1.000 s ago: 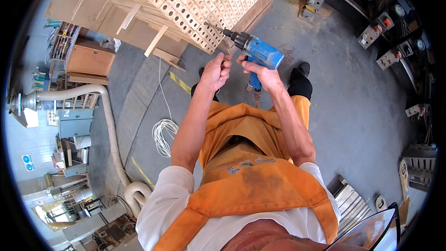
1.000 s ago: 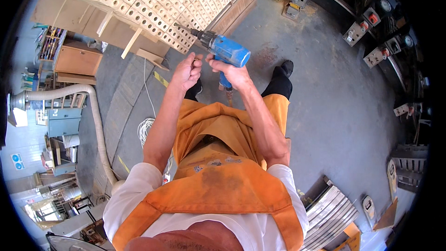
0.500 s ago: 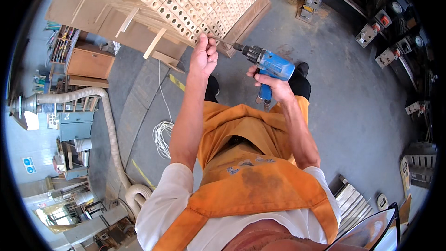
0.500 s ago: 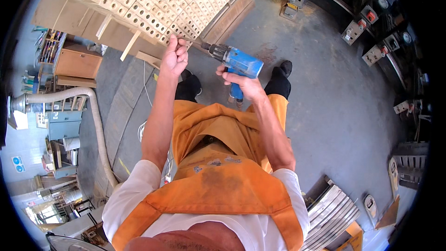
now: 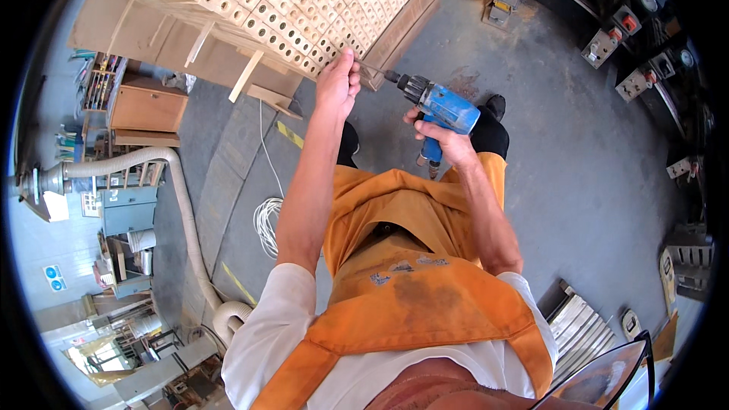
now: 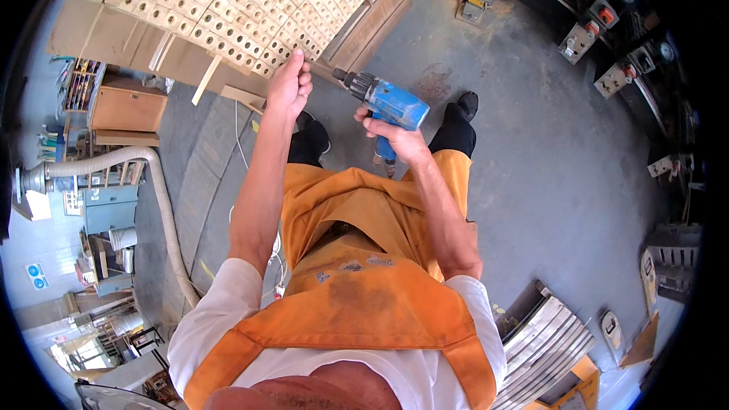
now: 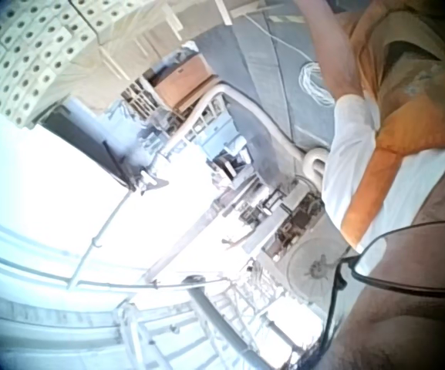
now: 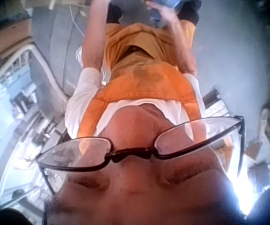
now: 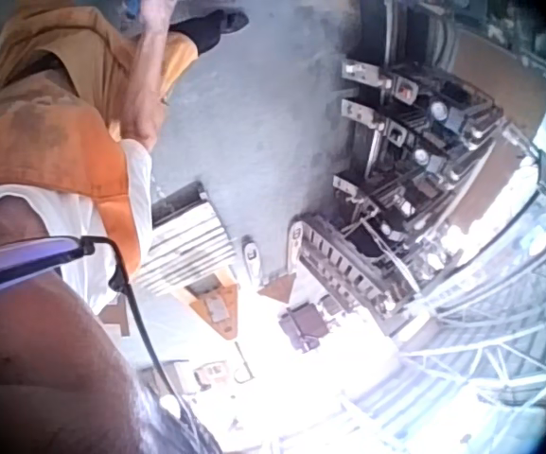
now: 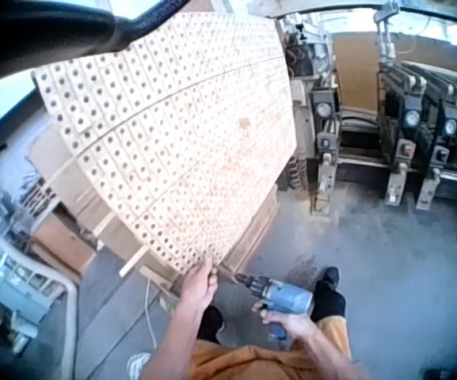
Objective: The person uses a blue pneumatic drill to create holes in a large wooden board with a pre-marked grid pattern. The person holds the drill with both hands, aligns it with the grid, and drills into the wood repeatedly.
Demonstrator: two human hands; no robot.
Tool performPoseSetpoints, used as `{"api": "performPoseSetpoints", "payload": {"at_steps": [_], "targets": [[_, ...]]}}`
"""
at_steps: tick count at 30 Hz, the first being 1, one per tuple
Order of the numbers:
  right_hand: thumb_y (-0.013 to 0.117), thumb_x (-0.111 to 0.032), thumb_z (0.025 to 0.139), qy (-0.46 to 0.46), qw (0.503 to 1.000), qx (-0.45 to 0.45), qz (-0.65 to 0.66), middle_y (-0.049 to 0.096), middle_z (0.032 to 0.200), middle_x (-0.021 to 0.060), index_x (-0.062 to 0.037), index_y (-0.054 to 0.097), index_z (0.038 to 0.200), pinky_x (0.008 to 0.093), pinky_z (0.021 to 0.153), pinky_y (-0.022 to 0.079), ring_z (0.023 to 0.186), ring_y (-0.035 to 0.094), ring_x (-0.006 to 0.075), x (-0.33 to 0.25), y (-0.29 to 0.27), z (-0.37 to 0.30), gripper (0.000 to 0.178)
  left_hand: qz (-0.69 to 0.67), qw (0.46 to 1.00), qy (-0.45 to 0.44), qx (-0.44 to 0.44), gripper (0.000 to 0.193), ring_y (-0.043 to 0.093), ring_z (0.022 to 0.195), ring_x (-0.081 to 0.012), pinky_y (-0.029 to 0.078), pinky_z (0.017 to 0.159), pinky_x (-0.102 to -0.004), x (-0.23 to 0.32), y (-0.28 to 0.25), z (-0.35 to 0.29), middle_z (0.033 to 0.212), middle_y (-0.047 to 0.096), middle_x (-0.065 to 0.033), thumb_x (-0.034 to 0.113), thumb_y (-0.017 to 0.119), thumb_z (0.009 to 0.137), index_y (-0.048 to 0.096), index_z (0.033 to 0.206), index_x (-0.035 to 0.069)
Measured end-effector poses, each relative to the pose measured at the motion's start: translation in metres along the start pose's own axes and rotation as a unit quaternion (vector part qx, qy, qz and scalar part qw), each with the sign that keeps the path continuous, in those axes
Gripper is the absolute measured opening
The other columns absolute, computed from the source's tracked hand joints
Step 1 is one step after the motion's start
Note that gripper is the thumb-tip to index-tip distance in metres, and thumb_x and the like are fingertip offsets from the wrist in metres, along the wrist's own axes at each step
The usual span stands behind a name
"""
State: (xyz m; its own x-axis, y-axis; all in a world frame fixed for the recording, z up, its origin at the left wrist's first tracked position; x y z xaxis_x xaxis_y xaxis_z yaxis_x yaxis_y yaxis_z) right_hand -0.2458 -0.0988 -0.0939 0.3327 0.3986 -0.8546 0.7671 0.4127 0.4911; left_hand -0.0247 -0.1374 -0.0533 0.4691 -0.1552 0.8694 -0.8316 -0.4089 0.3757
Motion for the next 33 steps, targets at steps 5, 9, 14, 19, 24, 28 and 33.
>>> {"api": "performPoseSetpoints", "payload": {"at_steps": [5,9,14,19,24,28,33], "targets": [[0.065,-0.006,0.083,-0.028,0.997,0.02,0.066,0.066,0.102,0.0066,-0.0045,0.06,0.109,0.029,0.071,0.049,0.097,0.064,0.0194,-0.002,0.024,0.025,0.026,-0.131,0.991,0.021,-0.011,0.017,0.043,0.056,-0.0063,0.032,0.044,-0.0193,0.005,-0.001,0.018,0.075,0.053,0.0025,0.024,0.051,0.098,0.058,0.102,0.009],[0.066,-0.006,0.081,-0.013,0.997,0.025,0.073,0.066,0.099,0.0054,-0.0046,0.062,0.102,0.0301,0.072,0.049,0.096,0.064,0.0187,-0.008,0.027,0.033,0.021,-0.114,0.993,-0.018,-0.009,0.021,0.042,0.057,-0.0054,0.032,0.044,-0.0182,-0.005,-0.006,0.015,0.078,0.054,0.0033,0.023,0.05,0.098,0.057,0.112,0.009],[0.065,-0.005,0.08,-0.026,0.999,0.023,0.038,0.066,0.097,0.0045,-0.005,0.062,0.101,0.0296,0.071,0.049,0.094,0.064,0.0178,-0.017,0.03,0.035,0.021,-0.101,0.992,-0.071,-0.032,0.022,0.045,0.061,-0.0071,0.033,0.045,-0.0184,-0.033,-0.013,-0.005,0.081,0.053,0.0001,0.021,0.048,0.098,0.056,0.111,0.004],[0.065,-0.003,0.079,-0.058,0.998,0.018,0.004,0.066,0.095,0.0042,-0.0049,0.063,0.101,0.0286,0.07,0.049,0.09,0.063,0.0156,-0.019,0.028,0.038,0.022,-0.037,0.991,-0.099,-0.079,0.021,0.046,0.063,-0.0069,0.033,0.045,-0.0183,-0.049,-0.003,-0.021,0.085,0.054,-0.0013,0.015,0.048,0.097,0.056,0.11,0.001],[0.065,-0.002,0.079,-0.048,0.999,0.021,-0.002,0.066,0.095,0.0047,-0.0038,0.063,0.102,0.0288,0.07,0.049,0.086,0.062,0.0146,-0.024,0.031,0.038,0.024,-0.024,0.995,-0.08,-0.047,0.022,0.044,0.059,-0.0051,0.031,0.043,-0.0168,-0.053,-0.017,-0.021,0.082,0.054,0.0007,0.022,0.054,0.097,0.057,0.107,0.003],[0.066,-0.006,0.079,-0.055,0.998,0.021,-0.024,0.067,0.097,0.0048,-0.0042,0.065,0.101,0.0308,0.072,0.049,0.094,0.064,0.0173,-0.025,0.029,0.037,0.022,-0.034,0.996,-0.069,-0.053,0.024,0.043,0.058,-0.0048,0.031,0.042,-0.0169,-0.049,-0.021,-0.021,0.082,0.054,0.0007,0.025,0.056,0.096,0.057,0.107,0.004],[0.066,-0.006,0.079,-0.05,0.998,0.023,-0.006,0.067,0.097,0.0048,-0.0044,0.064,0.101,0.0303,0.072,0.049,0.093,0.064,0.0171,-0.023,0.029,0.038,0.022,-0.029,0.998,-0.038,-0.04,0.024,0.044,0.059,-0.0058,0.031,0.043,-0.0171,-0.037,-0.016,-0.02,0.084,0.055,-0.0003,0.022,0.055,0.096,0.058,0.112,0.003]]}}
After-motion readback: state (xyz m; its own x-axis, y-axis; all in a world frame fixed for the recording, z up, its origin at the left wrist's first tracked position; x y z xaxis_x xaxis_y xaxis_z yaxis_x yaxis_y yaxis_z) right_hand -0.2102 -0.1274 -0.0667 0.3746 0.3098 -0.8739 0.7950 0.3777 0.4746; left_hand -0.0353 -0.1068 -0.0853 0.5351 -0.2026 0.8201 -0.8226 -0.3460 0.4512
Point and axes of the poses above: each hand's wrist, its own z-axis towards the middle knuckle, its own y-axis out of the palm, x = y × z, the point moved 7 cm from there along z, towards the middle knuckle
